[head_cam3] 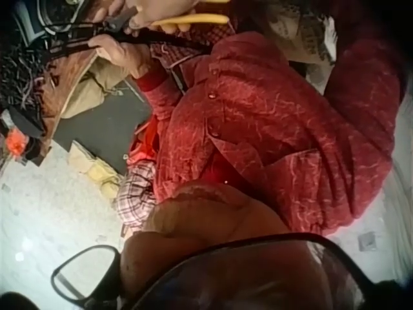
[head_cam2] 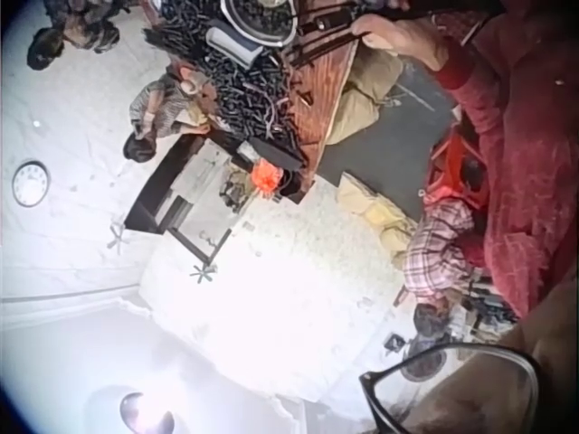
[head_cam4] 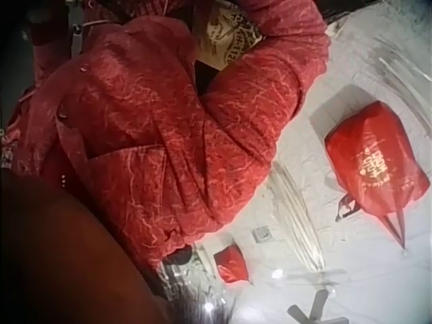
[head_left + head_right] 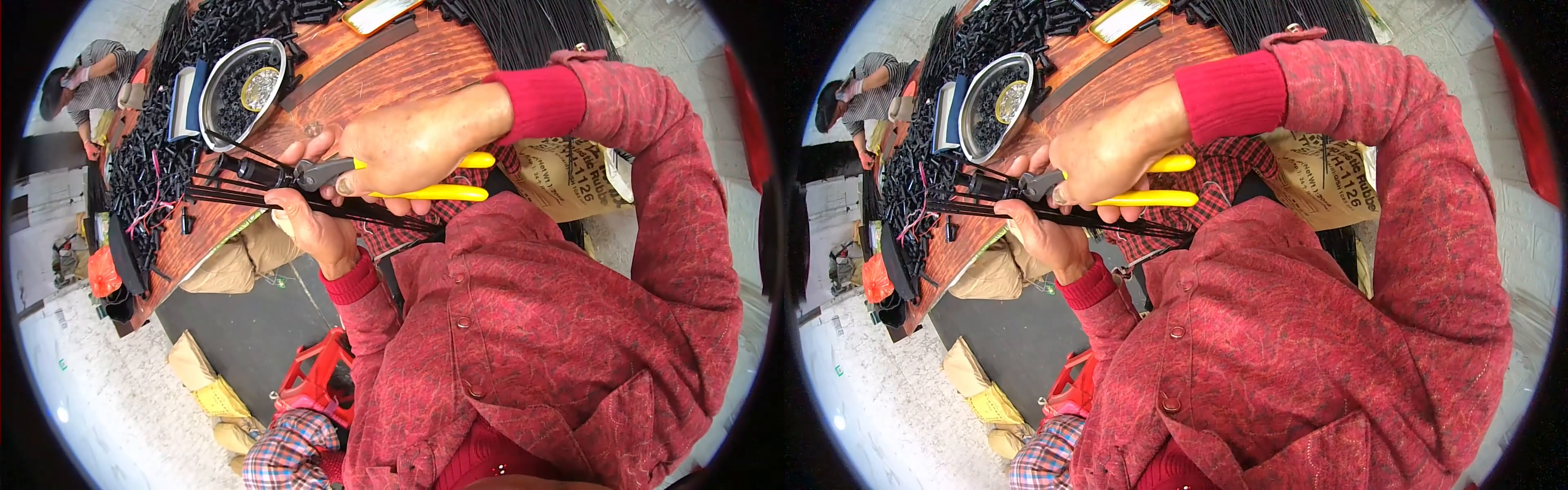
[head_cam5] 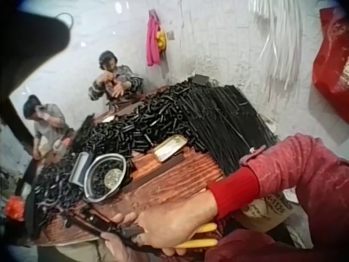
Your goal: Stripping and bundling electrical wires at a production table.
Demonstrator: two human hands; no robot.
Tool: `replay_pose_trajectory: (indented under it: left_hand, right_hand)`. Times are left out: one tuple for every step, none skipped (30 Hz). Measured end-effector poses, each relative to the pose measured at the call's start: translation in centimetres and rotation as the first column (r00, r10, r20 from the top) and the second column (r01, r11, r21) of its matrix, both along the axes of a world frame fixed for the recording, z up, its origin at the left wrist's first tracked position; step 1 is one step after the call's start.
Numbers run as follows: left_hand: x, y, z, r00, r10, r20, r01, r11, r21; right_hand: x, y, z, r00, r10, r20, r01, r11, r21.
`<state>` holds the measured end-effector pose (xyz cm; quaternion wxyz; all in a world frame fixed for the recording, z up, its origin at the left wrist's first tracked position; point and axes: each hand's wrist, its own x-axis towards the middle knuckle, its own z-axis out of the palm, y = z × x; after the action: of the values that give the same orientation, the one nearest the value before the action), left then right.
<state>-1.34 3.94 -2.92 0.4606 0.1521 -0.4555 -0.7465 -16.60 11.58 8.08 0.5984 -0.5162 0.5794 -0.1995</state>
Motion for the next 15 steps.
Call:
replay_pose_trajectory:
  left_hand:
    - [0.0, 0.1, 0.1, 1.000, 0.026, 0.018, -0.026, 1.000, -0.006]
    - [-0.1, 0.1, 0.2, 0.998, 0.055, 0.033, -0.055, 0.998, -0.012]
    - [-0.1, 0.1, 0.2, 0.998, 0.056, 0.031, -0.056, 0.998, -0.014]
    - [-0.1, 0.1, 0.2, 0.997, 0.067, 0.038, -0.067, 0.998, -0.019]
    - [0.0, 0.2, 0.2, 0.996, 0.081, 0.047, -0.080, 0.997, -0.024]
    - [0.1, 0.2, 0.2, 0.995, 0.083, 0.047, -0.082, 0.996, -0.025]
    - [0.0, 0.2, 0.2, 0.995, 0.098, 0.034, -0.097, 0.995, -0.028]
    - [-0.1, 0.2, 0.2, 0.993, 0.113, 0.019, -0.112, 0.993, -0.031]
    - [0.0, 0.1, 0.1, 0.993, 0.115, 0.017, -0.114, 0.993, -0.033]
    - [0.2, -0.1, -0.2, 0.996, 0.090, 0.004, -0.090, 0.995, -0.031]
    - [0.2, -0.2, -0.2, 0.998, 0.066, -0.008, -0.066, 0.997, -0.028]
    - [0.2, -0.1, -0.2, 0.998, 0.069, -0.009, -0.069, 0.997, -0.027]
    - [0.0, 0.1, 0.0, 0.998, 0.068, -0.015, -0.069, 0.997, -0.032]
    - [-0.2, 0.1, 0.2, 0.997, 0.067, -0.022, -0.068, 0.997, -0.037]
    - [-0.2, -0.1, -0.1, 0.994, 0.101, -0.028, -0.102, 0.994, -0.043]
  right_hand:
    - [0.2, 0.1, -0.4, 1.000, -0.018, 0.000, 0.018, 1.000, -0.002]
    - [0.4, 0.1, -0.3, 1.000, -0.016, -0.001, 0.016, 1.000, -0.004]
    - [0.6, 0.2, -0.1, 1.000, -0.030, -0.008, 0.030, 0.999, 0.027]
    - [0.7, 0.2, 0.0, 0.999, -0.045, -0.015, 0.045, 0.997, 0.058]
    - [0.9, 0.5, -0.1, 0.996, -0.085, 0.008, 0.085, 0.996, 0.016]
    - [1.0, 0.5, -0.4, 0.997, -0.083, 0.008, 0.083, 0.996, 0.015]
    - [1.1, 0.3, -0.8, 0.998, -0.066, 0.021, 0.065, 0.998, 0.024]
    - [1.0, 0.1, -0.8, 0.998, -0.048, 0.033, 0.047, 0.998, 0.032]
    - [0.9, 0.1, -0.7, 0.998, -0.046, 0.031, 0.045, 0.999, 0.030]
    - [0.6, 0.0, -0.3, 0.999, -0.030, 0.030, 0.029, 0.999, 0.039]
    - [0.5, -0.1, 0.1, 0.999, -0.014, 0.029, 0.012, 0.999, 0.050]
    - [0.4, -0.1, 0.5, 1.000, -0.011, 0.028, 0.009, 0.999, 0.051]
    - [0.3, -0.1, 1.0, 0.998, -0.022, 0.065, 0.016, 0.995, 0.100]
    - [0.3, -0.1, 1.3, 0.994, -0.036, 0.099, 0.021, 0.989, 0.149]
    - [0.3, -0.1, 1.0, 0.984, -0.042, 0.172, 0.008, 0.981, 0.195]
